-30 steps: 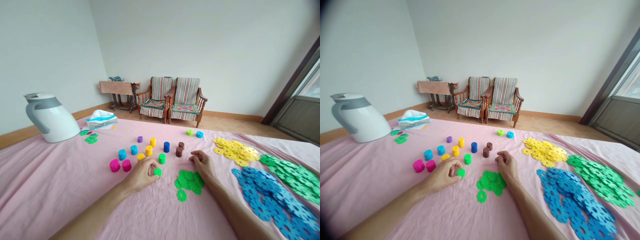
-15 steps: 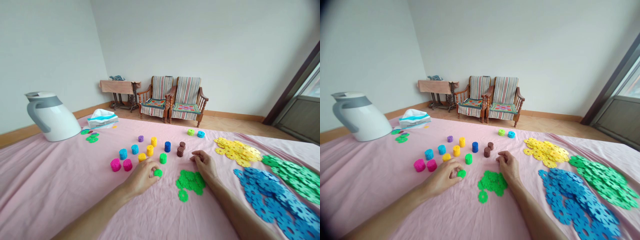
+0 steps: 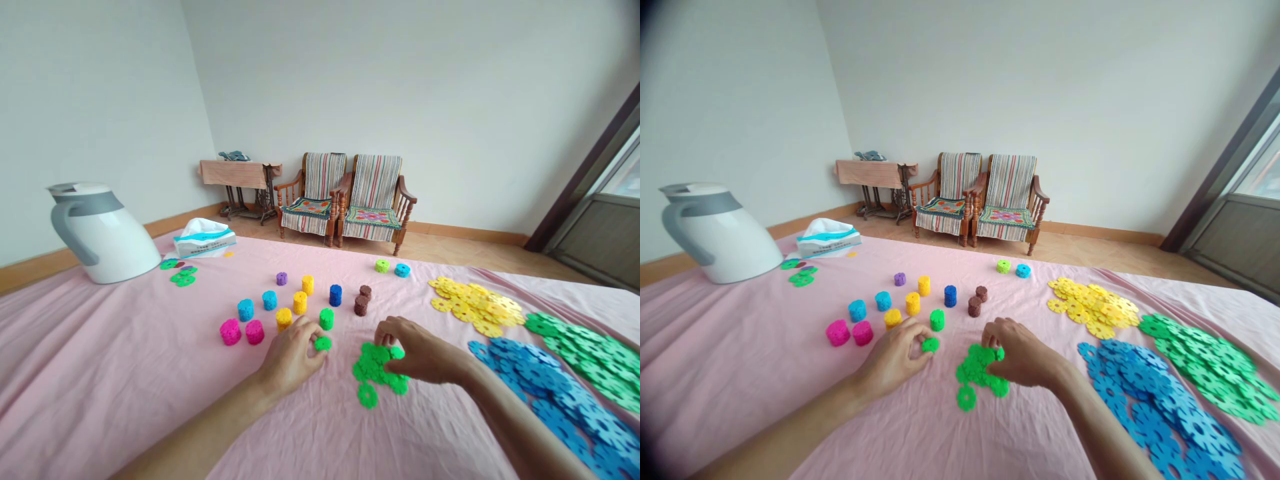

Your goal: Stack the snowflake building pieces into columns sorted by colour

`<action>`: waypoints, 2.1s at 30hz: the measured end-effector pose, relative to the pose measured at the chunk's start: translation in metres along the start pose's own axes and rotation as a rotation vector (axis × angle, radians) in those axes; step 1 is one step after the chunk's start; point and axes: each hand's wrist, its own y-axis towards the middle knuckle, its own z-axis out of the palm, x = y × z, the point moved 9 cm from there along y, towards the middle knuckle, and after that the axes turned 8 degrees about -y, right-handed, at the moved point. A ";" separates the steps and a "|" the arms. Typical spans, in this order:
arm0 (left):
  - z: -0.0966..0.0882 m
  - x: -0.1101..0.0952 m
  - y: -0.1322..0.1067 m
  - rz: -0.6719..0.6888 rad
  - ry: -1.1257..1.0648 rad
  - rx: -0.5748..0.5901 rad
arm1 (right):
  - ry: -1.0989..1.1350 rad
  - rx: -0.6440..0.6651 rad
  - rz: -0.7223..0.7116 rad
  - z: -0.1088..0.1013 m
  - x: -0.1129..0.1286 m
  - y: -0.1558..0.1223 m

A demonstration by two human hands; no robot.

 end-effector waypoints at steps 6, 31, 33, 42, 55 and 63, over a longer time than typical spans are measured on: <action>-0.005 0.000 -0.003 0.015 -0.087 0.011 | -0.013 0.017 -0.018 0.005 0.003 0.000; -0.006 0.008 -0.006 0.025 -0.105 0.013 | 0.185 -0.303 0.147 0.041 0.050 0.050; -0.007 0.008 -0.007 0.022 -0.102 0.007 | 0.183 -0.300 0.147 0.042 0.049 0.050; -0.007 0.008 -0.007 0.010 -0.105 0.022 | 0.224 -0.320 0.126 0.045 0.051 0.049; -0.008 0.000 -0.007 0.042 -0.166 0.025 | -0.061 0.042 0.034 0.004 0.027 0.016; -0.005 0.003 -0.006 0.029 -0.124 0.036 | -0.068 0.153 -0.053 0.014 0.041 0.013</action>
